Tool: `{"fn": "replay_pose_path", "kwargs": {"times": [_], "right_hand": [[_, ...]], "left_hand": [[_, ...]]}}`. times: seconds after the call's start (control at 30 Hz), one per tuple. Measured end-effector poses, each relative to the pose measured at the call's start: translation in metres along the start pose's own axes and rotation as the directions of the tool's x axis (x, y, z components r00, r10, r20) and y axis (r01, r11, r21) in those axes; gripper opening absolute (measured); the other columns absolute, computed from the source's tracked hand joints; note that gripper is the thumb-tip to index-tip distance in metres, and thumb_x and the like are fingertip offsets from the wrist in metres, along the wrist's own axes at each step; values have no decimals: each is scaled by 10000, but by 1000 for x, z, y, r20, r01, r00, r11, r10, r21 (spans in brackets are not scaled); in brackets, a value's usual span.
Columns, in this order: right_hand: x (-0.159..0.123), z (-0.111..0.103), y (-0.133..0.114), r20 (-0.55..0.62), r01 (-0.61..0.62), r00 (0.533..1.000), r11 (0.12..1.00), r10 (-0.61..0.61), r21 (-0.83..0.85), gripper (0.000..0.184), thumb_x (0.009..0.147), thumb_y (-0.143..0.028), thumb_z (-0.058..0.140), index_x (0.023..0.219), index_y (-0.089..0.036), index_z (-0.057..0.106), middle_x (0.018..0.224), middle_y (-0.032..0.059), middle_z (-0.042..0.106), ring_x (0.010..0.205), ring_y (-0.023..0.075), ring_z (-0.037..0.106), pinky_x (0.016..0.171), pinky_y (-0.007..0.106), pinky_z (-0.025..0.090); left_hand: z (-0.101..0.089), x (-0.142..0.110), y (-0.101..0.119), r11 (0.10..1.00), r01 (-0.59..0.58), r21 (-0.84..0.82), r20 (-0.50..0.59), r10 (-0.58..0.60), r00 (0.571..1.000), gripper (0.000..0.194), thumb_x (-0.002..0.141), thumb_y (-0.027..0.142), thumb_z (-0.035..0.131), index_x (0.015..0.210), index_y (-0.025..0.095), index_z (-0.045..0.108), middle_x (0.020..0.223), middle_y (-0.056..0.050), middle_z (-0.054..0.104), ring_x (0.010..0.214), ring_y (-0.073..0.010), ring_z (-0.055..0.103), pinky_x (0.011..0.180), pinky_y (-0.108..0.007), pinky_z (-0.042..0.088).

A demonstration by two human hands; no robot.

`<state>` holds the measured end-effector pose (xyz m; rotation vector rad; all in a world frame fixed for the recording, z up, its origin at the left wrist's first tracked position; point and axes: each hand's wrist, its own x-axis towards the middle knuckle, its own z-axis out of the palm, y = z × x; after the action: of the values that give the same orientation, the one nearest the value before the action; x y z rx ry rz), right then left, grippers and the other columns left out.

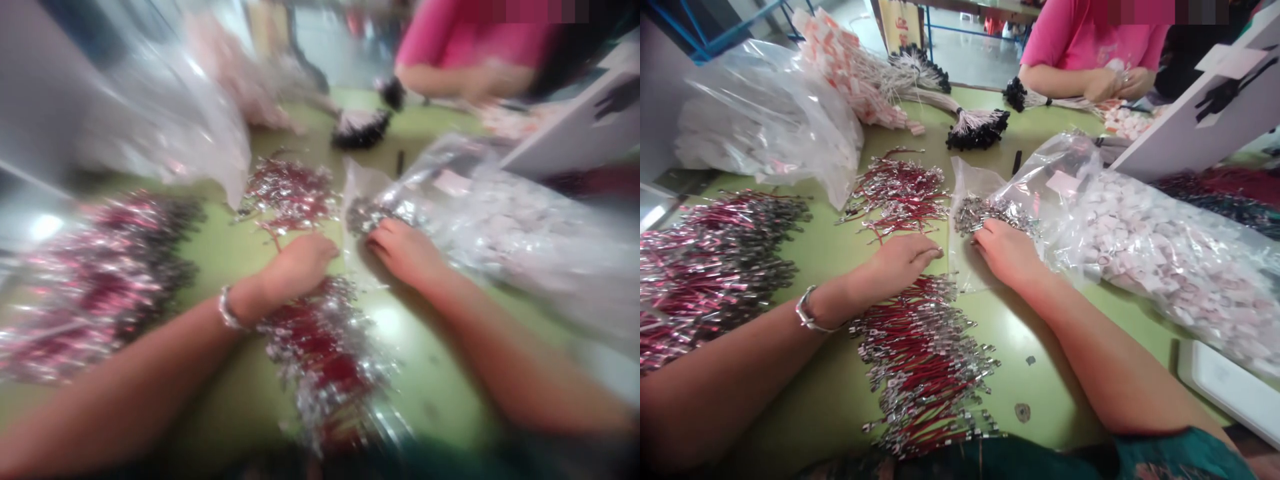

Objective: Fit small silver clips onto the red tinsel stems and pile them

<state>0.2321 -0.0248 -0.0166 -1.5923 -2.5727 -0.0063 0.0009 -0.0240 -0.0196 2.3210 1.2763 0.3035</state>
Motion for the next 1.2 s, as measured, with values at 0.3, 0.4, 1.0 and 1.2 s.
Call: {"fn": "replay_pose_path", "kwargs": {"times": [0.3,0.4,1.0,1.2], "right_hand": [[-1,7,-14,-44,-85,996,988,79,-133,292,931,-147,357,852,-159,638,873,120,607,739,208,505,573,339,294],[-3,2,-12,-217,-69,972,993,90,100,257,945,-201,381,872,-184,627,922,107,617,810,209,540,647,337,377],[-15,-18,-55,64,-177,950,360,306,916,43,858,-251,576,857,-219,605,669,-18,669,501,84,571,483,251,484],[-17,-19,-58,2,-120,944,339,329,933,50,870,-237,576,826,-217,587,672,-21,676,498,83,589,486,252,501]], "left_hand": [[0,-3,2,990,82,-119,27,-79,997,342,916,285,446,638,169,607,655,-25,611,630,-142,527,640,-307,395],[1,-3,0,974,83,-212,-11,-88,996,324,920,325,468,676,170,615,684,-22,623,654,-139,543,646,-301,407],[2,-9,3,898,-27,-440,-138,-38,990,273,913,361,545,790,181,710,679,-6,648,630,-106,569,568,-231,429],[0,-10,5,901,-58,-430,-116,9,993,278,925,358,534,802,184,712,655,4,638,611,-99,567,557,-224,427]]}}
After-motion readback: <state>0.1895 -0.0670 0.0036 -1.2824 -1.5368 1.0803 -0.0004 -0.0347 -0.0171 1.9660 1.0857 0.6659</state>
